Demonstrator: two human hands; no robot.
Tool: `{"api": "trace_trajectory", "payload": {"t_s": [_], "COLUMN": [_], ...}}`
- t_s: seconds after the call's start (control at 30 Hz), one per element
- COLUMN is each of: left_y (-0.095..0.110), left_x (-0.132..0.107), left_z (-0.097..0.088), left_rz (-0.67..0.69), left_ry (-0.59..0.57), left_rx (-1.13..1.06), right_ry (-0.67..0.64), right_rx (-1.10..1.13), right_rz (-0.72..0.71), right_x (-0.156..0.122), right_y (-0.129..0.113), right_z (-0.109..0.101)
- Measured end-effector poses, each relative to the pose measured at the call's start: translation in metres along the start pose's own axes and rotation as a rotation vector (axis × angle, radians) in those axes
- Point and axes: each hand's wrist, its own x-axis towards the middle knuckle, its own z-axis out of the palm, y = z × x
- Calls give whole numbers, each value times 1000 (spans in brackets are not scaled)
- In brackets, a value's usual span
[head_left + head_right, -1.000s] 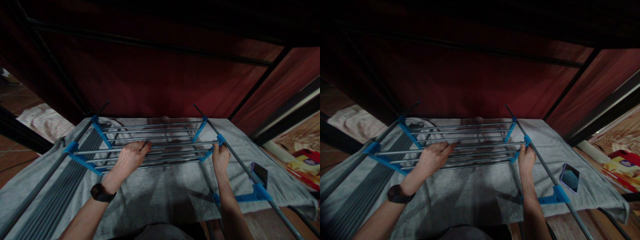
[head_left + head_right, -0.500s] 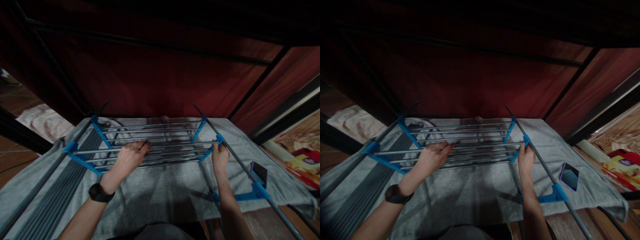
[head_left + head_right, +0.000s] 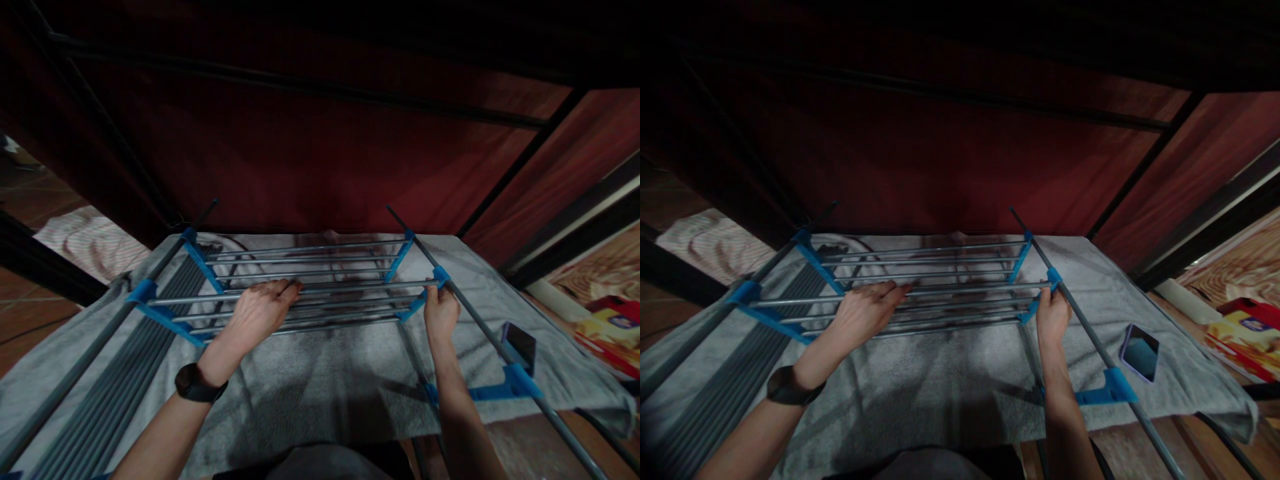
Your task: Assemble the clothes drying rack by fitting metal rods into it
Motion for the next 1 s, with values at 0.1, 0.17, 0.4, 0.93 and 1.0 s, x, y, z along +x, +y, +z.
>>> {"api": "trace_trajectory", "payload": {"t_s": [0.1,0.17,0.4,0.93,1.0], "left_y": [0,1,1,1,0], "left_x": [0,0,2,9,9], "left_z": [0,-1,-3,-13,-13], "left_rz": [3,4,-9,-28,-42], "left_ry": [-2,-4,-34,-166,-184], "left_rx": [20,13,-15,-21,-34], "right_ry": [-8,-13,-5,5,12], "right_rx": [6,15,14,27,17], "right_rz": [7,20,12,-27,-28], "right_x": [-1,-1,-1,-2,-2], "right_y": [-1,-2,-1,1,2], "right_z": [-1,-1,-1,1,2]}}
